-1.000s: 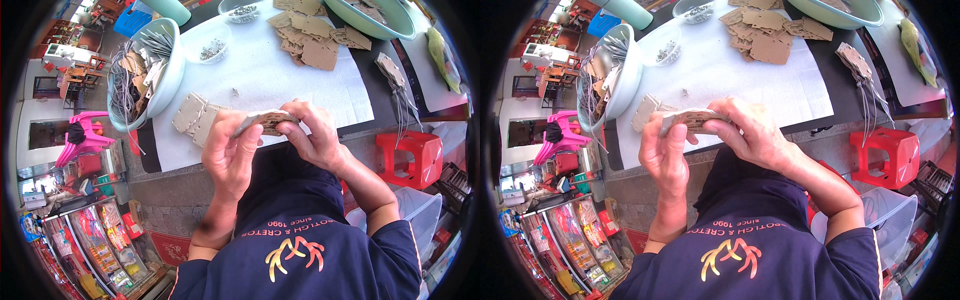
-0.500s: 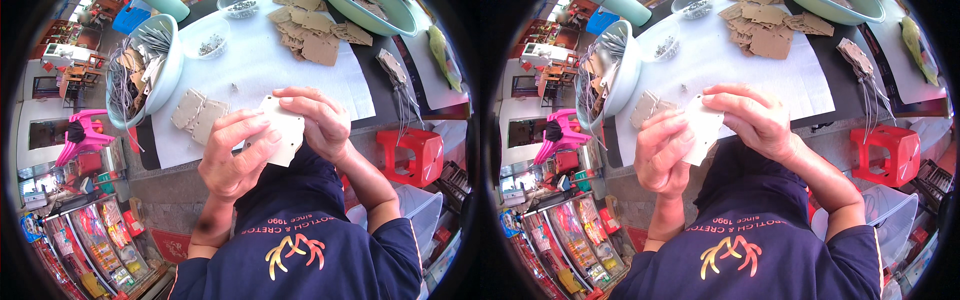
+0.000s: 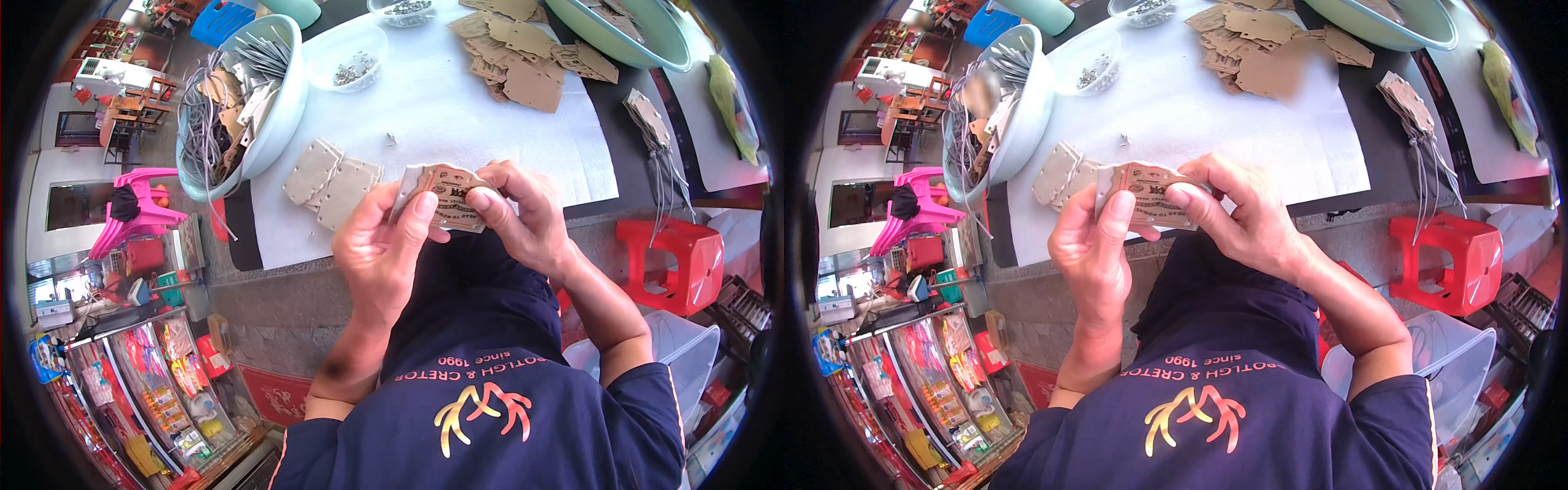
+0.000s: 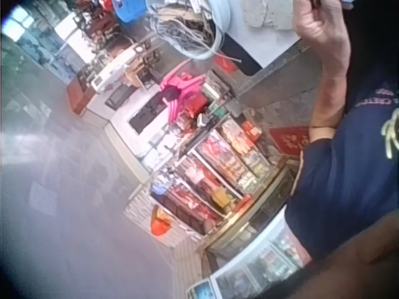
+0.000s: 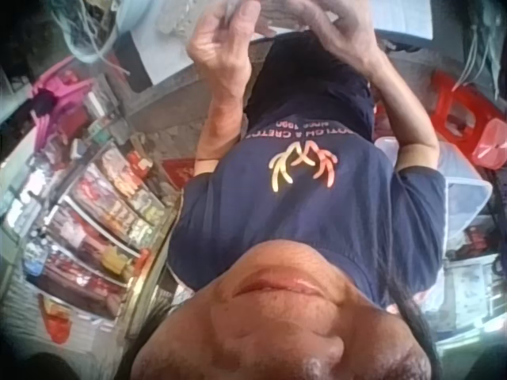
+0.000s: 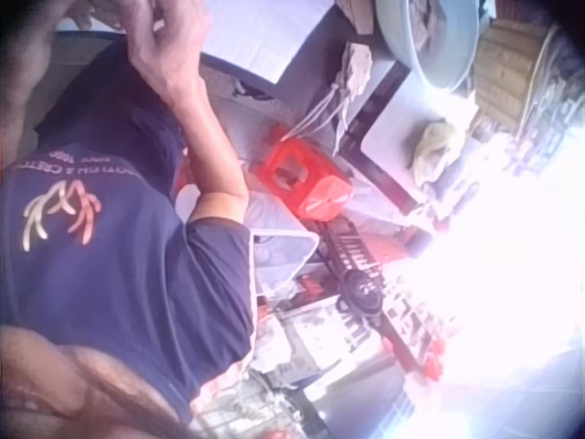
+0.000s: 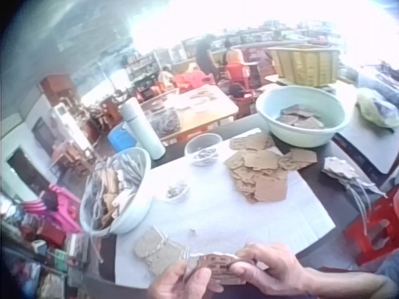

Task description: Attaching small metal eyelets to branding tags or shoe components by hand.

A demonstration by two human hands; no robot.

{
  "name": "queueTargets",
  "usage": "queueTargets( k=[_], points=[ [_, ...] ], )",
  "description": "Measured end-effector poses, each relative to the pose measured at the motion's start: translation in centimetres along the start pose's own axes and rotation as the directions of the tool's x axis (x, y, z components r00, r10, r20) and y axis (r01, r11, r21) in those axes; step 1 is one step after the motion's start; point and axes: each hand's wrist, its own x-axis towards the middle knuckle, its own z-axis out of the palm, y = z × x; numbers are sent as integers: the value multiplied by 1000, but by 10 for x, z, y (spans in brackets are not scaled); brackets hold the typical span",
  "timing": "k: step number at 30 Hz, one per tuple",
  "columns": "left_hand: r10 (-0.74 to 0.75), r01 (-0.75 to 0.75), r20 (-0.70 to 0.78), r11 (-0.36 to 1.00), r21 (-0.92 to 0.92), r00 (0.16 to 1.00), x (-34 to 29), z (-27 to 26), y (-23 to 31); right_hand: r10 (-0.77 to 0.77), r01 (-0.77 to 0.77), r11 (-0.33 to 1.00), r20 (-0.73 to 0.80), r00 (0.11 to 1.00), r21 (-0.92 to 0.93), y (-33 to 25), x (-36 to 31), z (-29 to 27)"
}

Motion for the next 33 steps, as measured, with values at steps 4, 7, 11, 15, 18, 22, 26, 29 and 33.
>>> queueTargets(
  k=[4, 7, 11, 15, 18, 22, 26, 29, 33],
  points=[
    [-109, 107, -23, 992, -66, 994, 3, 1, 1, 142, -140, 987, -20, 990, 77, -1, -2, 6],
    [-132, 130, -16, 985, -110, 991, 4, 1, 1, 150, -150, 986, 0, 989, 73, -3, 1, 6],
    [-138, 132, -39, 983, -127, 990, 4, 3, 1, 158, -158, 985, -4, 987, 68, -7, 1, 7],
    [-93, 86, -53, 988, -131, 994, 6, 2, -3, 165, -164, 981, 3, 986, 99, -8, 0, 8],
    [-105, 98, -42, 986, -135, 994, 6, 1, -2, 156, -155, 983, -1, 988, 100, -7, 0, 8],
    [-124, 118, -51, 988, -103, 991, 8, 2, 0, 231, -231, 964, 13, 973, 132, -8, -1, 7],
    [-107, 95, -50, 976, -198, 993, 8, 1, -4, 204, -200, 973, -22, 979, 112, -7, -3, 8],
    [-94, 79, -67, 978, -195, 993, 9, 1, -4, 260, -254, 958, -30, 965, 132, -5, -6, 7],
    [-90, 73, -89, 981, -179, 992, 12, -1, -4, 319, -309, 941, -51, 946, 137, -1, -10, 4]
  ],
)
